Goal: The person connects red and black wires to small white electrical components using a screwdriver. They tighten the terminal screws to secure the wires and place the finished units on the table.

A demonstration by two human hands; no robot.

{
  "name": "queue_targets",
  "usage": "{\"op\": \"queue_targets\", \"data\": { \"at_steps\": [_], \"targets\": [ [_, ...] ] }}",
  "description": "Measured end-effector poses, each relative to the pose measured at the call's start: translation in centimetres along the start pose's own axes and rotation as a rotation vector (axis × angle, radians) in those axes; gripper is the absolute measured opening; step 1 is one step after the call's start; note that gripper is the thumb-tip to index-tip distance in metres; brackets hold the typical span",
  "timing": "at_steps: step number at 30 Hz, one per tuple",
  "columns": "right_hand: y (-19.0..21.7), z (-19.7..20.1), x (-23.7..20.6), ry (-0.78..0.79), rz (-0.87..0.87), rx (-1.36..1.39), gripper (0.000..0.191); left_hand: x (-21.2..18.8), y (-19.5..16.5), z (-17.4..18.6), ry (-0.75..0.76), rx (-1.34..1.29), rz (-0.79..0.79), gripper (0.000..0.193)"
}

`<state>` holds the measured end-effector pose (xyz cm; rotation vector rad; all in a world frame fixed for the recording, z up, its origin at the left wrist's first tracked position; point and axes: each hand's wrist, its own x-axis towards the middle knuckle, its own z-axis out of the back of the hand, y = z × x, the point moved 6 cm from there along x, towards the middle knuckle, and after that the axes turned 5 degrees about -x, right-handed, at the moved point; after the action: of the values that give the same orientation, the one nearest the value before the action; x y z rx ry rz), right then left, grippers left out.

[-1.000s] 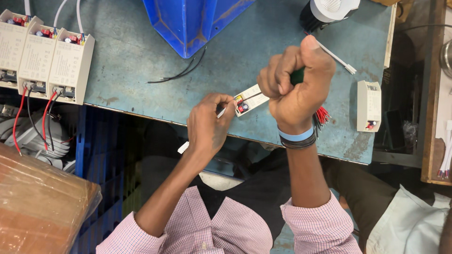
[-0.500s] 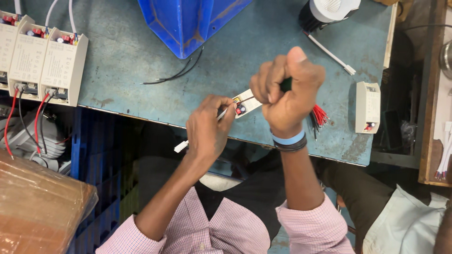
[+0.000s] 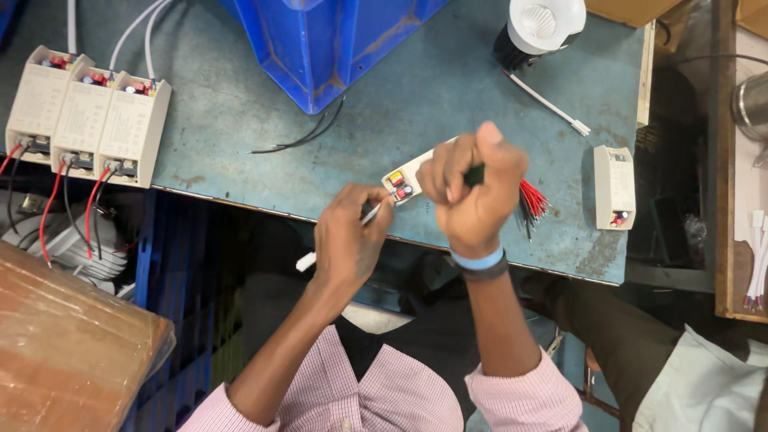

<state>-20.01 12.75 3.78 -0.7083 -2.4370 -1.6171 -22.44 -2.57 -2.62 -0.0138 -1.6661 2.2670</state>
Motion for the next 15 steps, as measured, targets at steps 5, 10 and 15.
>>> {"op": "queue_targets", "data": {
  "at_steps": [5,10,15],
  "targets": [
    [0.9,-0.3,-0.3,-0.036,0.009,0.055,0.055,-0.7,1.0,1.6,0.016,-0.074,0.155,0.014],
    [1.5,-0.4,1.9,0.063,-0.048,-0.062,0.065,0.2,0.3,1.6,-0.001,-0.067,0.063,0.013],
    [0.1,-0.1,3.0,0.039,-0.099,-0.046,0.062,1.3,0.5,0.7,-0.006,-0.022,0.035,0.015]
  ]
}}
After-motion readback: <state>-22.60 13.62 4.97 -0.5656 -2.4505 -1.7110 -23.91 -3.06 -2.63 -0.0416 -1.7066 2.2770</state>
